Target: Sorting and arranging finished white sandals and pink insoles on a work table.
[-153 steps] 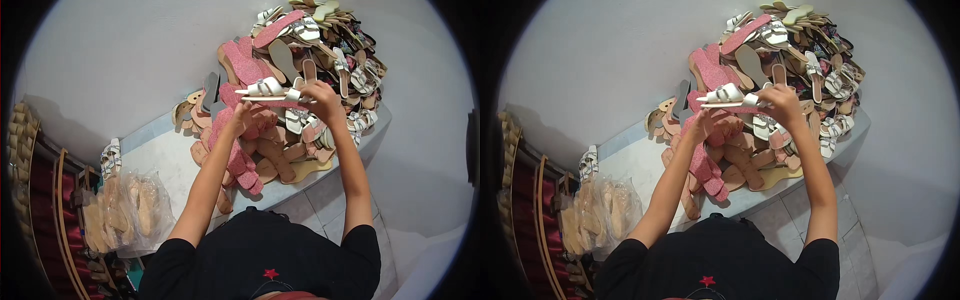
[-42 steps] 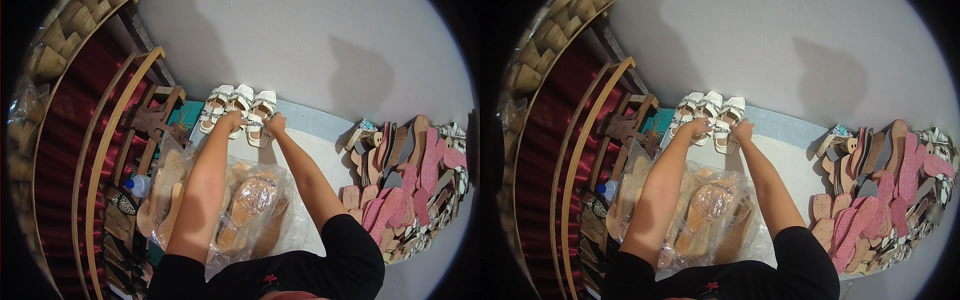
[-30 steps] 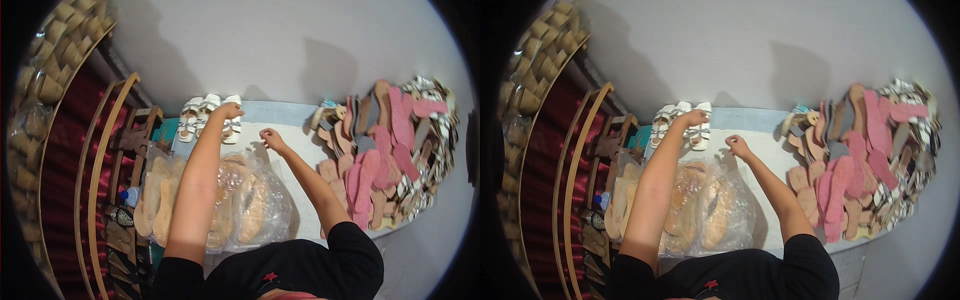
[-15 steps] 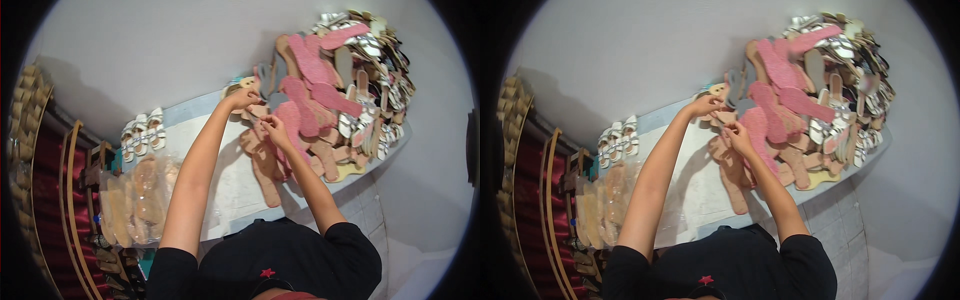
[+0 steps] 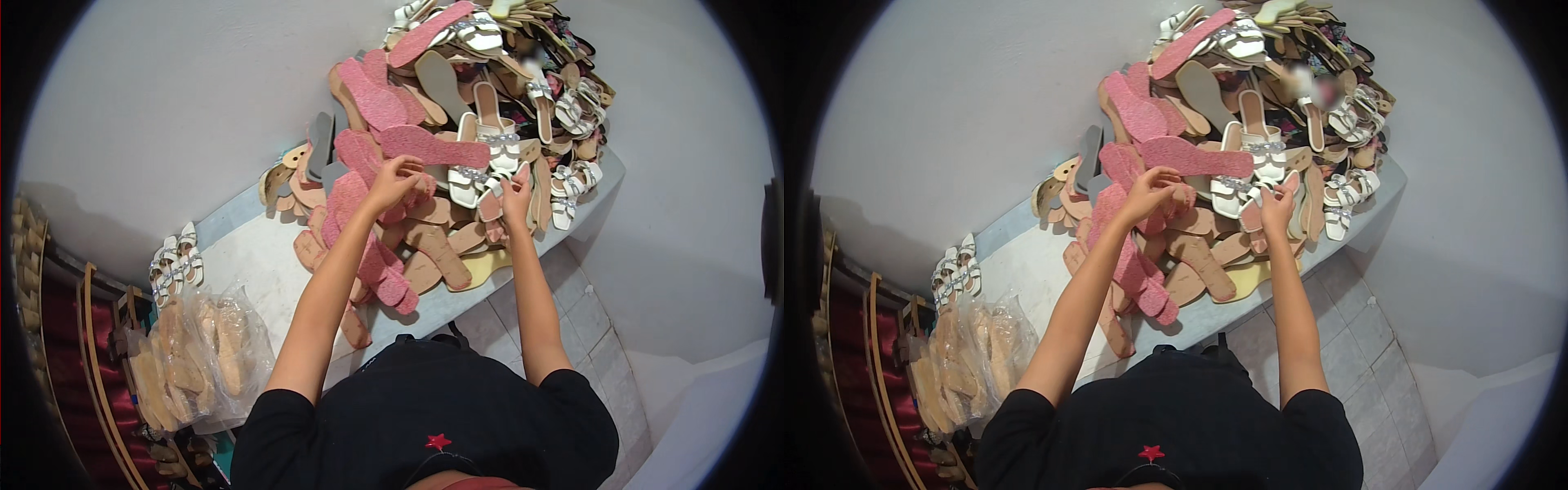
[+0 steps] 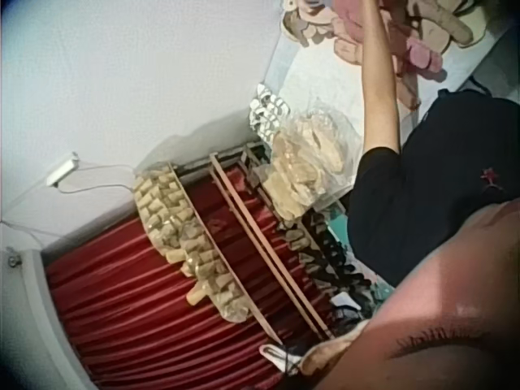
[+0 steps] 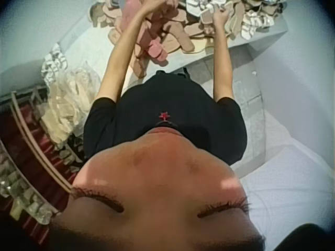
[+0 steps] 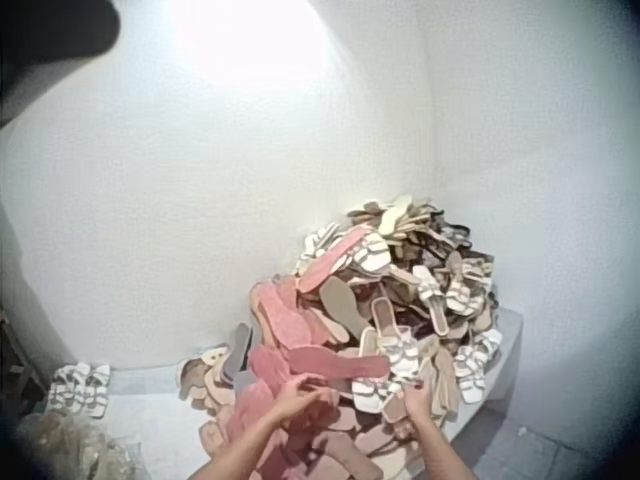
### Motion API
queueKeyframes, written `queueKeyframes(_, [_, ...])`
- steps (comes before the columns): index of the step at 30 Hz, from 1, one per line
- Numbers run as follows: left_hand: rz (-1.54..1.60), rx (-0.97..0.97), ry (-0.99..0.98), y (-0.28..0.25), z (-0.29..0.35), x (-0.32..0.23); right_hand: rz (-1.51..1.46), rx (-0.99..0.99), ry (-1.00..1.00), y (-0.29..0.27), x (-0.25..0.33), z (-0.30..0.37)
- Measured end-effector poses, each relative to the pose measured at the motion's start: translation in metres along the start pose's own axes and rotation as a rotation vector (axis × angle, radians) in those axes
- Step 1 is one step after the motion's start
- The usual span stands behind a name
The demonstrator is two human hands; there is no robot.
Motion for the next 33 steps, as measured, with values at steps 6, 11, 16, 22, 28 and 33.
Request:
queueKeyframes(6, [-1.008, 0.138, 0.396, 0.077, -0.043, -0.018, 0.252, 0.019, 0.516, 0.003, -0.048, -0.012])
queueKeyframes(11, [-1.551, 0.09, 0.388, 0.084, -0.061, -0.004, 0.367, 0.095, 0.6, 0.012, -0.041, -0.012])
queueKeyframes(16, [-1.538, 0.081, 0.477, 0.085, -0.073, -0.037, 0.367, 0.1, 0.643, 0.016, -0.051, -0.028])
queueKeyframes(22, [-1.445, 0.107, 0.736, 0.076, -0.035, -0.086, 0.305, 0.122, 0.664, 0.016, -0.081, -0.056])
queueKeyframes(28, [-1.398, 0.336, 0.474, 0.032, 0.013, -0.036, -0.043, 0.11, 0.588, 0.018, -0.073, -0.043])
queueKeyframes(33, [-1.112, 0.45, 0.259, 0.038, 0.01, -0.027, -0.324, 0.242, 0.488, 0.007, -0.076, -0.041])
Point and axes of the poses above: each hand's wrist, its own z-axis away from the middle knuckle, its own y-axis out of the palm, x = y × z, the point moved 8 cm from there along -z, towards the middle knuckle, and after that the axes turned 11 degrees about y, right-handed, at the moved point
